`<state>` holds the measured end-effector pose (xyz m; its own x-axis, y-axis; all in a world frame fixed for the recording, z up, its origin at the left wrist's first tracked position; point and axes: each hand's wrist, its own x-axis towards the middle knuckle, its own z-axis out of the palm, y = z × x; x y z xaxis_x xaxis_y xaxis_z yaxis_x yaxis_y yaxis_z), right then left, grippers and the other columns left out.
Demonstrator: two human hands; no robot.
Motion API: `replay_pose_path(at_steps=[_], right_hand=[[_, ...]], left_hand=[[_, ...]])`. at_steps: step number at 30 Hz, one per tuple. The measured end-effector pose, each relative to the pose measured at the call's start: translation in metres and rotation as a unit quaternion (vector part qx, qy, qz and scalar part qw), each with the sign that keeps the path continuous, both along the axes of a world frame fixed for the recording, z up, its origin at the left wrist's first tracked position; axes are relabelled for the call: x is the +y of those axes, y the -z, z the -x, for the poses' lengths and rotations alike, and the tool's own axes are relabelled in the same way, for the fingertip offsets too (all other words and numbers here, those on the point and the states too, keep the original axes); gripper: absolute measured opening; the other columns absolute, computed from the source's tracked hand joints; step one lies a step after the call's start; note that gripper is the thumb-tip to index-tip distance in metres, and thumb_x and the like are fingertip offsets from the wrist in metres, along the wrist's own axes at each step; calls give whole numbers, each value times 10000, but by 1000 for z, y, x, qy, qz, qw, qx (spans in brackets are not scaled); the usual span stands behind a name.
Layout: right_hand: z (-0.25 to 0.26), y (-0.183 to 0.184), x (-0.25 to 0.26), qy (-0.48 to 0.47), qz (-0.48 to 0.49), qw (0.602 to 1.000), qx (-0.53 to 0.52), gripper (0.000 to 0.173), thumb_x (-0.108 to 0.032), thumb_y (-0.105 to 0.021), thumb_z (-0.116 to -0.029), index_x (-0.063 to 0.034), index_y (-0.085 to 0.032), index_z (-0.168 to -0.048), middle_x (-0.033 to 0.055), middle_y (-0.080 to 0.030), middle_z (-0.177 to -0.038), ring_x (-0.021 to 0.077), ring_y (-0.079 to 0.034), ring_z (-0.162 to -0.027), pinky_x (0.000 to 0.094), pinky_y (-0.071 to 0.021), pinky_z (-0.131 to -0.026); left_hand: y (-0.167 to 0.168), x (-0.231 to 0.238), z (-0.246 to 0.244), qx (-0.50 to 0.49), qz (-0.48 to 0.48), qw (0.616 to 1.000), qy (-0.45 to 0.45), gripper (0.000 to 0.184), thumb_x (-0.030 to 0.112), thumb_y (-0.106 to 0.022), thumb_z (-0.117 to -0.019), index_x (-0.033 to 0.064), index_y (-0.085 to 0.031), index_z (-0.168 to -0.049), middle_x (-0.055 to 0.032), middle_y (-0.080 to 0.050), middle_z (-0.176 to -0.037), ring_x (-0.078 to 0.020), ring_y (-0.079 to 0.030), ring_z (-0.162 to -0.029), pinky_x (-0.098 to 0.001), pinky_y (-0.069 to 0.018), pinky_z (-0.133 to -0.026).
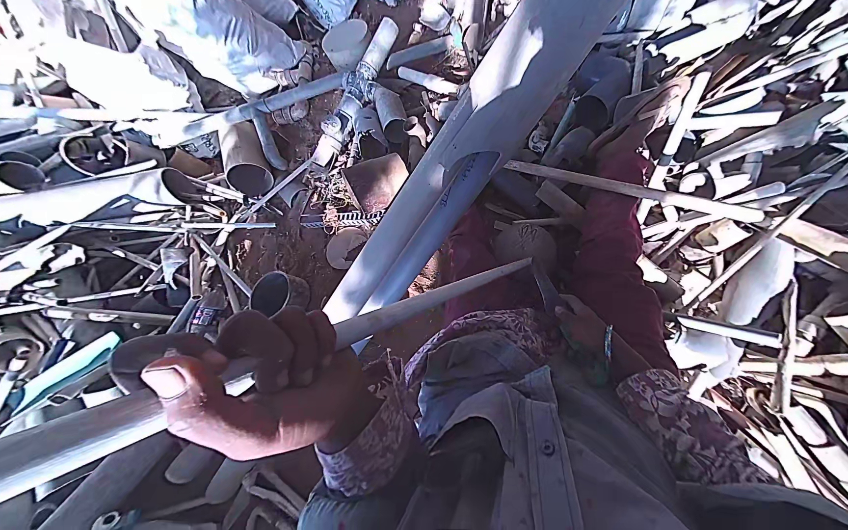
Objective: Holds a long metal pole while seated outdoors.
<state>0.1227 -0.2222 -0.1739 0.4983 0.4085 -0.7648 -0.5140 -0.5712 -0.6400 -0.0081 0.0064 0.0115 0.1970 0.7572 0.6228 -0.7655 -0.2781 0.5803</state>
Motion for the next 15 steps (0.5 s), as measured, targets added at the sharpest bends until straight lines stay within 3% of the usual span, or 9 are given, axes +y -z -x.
replay_pose_path(at_steps=[3, 5, 6, 9, 11, 13, 15], right_hand=[[1, -4, 1, -14, -11, 1000, -12, 452, -189, -356, -1136, -56, -313, -1566, 176, -562, -1144, 161, -611, -703, 302, -534, -611], [4, -10, 0, -35, -30, 998, -34, 465, -156, -369, -1130, -36, -309, -1575, 199, -559, -1234, 164, -606, -759, 302, -530, -666], [6, -15, -1, -45, -42, 997, -40, 474, -152, -373, -1128, -32, -297, -1580, 189, -563, -1204, 145, -599, -722, 285, -531, -640], [16, -39, -6, -46, -112, 993, -18, 504, -137, -383, -1120, -32, -253, -1596, 77, -560, -886, 72, -564, -515, 218, -521, -478], [21, -51, -12, -56, -162, 985, -4, 521, -123, -384, -1109, -32, -235, -1600, 22, -550, -800, 44, -547, -484, 194, -511, -463], [21, -54, -12, -77, -152, 985, -22, 533, -131, -390, -1107, -37, -227, -1606, 28, -553, -818, 47, -552, -498, 197, -514, -474], [16, -48, -8, -118, -73, 989, -57, 548, -164, -382, -1123, -56, -194, -1627, 135, -584, -977, 120, -580, -583, 266, -532, -551]], left_hand=[[0, -3, -1, 1, -7, 1000, 4, 336, 214, -329, -1082, 123, -484, -797, 50, -439, -511, -48, -401, -383, -183, -372, -383], [0, -3, -1, 0, -9, 1000, 13, 333, 222, -369, -1075, 121, -501, -786, 49, -452, -514, -45, -408, -386, -181, -377, -388], [0, -2, -1, 2, -11, 1000, 14, 329, 226, -376, -1074, 124, -503, -788, 50, -456, -520, -42, -408, -389, -180, -379, -391], [2, 1, -1, -1, -3, 1000, 12, 349, 233, -342, -1086, 119, -510, -802, 44, -468, -535, -47, -405, -387, -180, -377, -385], [3, 2, -1, 1, -2, 1000, 10, 366, 226, -317, -1089, 119, -508, -796, 46, -464, -535, -45, -399, -388, -179, -367, -384], [2, 1, -2, 5, 2, 1000, 8, 377, 231, -326, -1087, 124, -518, -782, 51, -469, -532, -37, -393, -388, -176, -365, -386], [1, -1, -3, 8, -1, 1000, -2, 337, 224, -325, -1087, 128, -492, -810, 55, -456, -528, -35, -383, -383, -176, -365, -384]])
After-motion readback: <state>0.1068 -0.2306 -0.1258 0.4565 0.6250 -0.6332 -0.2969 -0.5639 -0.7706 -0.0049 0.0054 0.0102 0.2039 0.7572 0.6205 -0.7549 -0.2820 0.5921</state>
